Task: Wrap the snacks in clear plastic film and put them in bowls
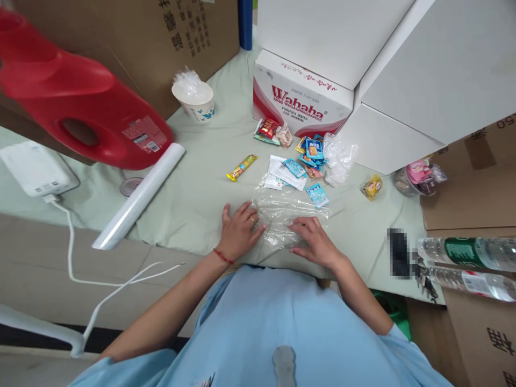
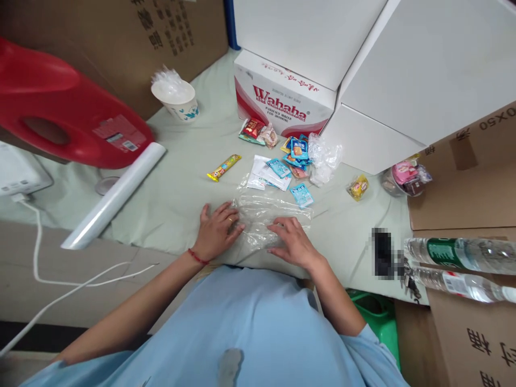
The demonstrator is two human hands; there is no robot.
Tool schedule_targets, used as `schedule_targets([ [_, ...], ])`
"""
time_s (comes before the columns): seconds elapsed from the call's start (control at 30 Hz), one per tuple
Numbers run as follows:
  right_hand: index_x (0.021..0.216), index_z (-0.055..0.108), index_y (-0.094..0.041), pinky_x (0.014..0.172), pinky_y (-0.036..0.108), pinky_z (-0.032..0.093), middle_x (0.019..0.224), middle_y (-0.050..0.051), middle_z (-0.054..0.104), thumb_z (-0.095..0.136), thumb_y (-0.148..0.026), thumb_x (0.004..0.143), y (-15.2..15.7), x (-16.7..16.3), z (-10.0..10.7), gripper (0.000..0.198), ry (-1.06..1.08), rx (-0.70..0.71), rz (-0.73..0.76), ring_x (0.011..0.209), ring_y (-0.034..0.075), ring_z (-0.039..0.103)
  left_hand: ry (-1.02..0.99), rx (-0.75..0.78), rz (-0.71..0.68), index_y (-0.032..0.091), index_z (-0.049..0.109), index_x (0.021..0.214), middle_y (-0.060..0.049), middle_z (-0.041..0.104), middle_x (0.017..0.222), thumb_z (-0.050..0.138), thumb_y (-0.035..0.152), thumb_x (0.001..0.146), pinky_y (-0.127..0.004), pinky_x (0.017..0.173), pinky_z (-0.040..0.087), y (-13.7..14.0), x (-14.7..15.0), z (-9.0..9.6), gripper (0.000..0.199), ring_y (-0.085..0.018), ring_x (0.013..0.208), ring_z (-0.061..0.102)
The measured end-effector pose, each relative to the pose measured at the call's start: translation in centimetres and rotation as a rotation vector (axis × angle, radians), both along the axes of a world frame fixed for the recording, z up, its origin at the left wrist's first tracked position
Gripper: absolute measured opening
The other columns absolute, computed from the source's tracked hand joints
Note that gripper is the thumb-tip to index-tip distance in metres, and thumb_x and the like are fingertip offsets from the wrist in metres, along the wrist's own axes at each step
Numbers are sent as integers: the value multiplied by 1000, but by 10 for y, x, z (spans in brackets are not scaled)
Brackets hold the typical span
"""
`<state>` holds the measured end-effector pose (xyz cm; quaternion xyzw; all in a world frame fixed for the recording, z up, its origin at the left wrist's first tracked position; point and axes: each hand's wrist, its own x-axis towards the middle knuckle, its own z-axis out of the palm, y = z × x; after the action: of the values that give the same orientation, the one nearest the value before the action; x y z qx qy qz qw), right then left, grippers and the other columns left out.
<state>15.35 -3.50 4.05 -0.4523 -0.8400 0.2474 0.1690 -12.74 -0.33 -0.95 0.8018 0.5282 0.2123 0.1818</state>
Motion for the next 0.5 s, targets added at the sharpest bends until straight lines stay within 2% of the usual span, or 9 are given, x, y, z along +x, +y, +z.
schedule_targets([
  [0.13, 109, 76, -25, 93, 46, 50, 118, 11, 68, 62, -22, 98, 1, 5, -16, 18, -27, 56, -41, 107, 28, 53, 58, -44, -57, 23, 68, 114, -15, 65, 140, 65, 54, 91, -78, 119, 6, 4, -4, 2, 39, -40, 147, 44],
  [0.2, 100, 77, -25, 90, 44, 50, 109, 9, 70, 60, -21, 99, 1, 13, -17, 17, 25, 85, -54, 101, 26, 55, 91, -52, -107, 23, 66, 118, -17, 60, 147, 67, 59, 87, -80, 119, 4, 6, -9, 2, 47, -41, 149, 40],
  [0.37, 101, 76, -27, 86, 43, 51, 95, 7, 71, 62, -26, 100, -10, 44, -1, 15, 111, 91, -116, 94, 24, 59, 135, -60, -192, 22, 64, 124, -19, 54, 153, 70, 64, 83, -81, 119, 1, 11, -22, -1, 59, -43, 151, 36],
  [0.5, 100, 76, -28, 84, 42, 52, 93, 6, 70, 61, -27, 100, -25, 72, 6, 15, 92, 85, -172, 94, 25, 59, 131, -65, -233, 23, 65, 127, -19, 54, 154, 71, 66, 81, -79, 120, 0, 15, -30, -4, 64, -43, 152, 36],
])
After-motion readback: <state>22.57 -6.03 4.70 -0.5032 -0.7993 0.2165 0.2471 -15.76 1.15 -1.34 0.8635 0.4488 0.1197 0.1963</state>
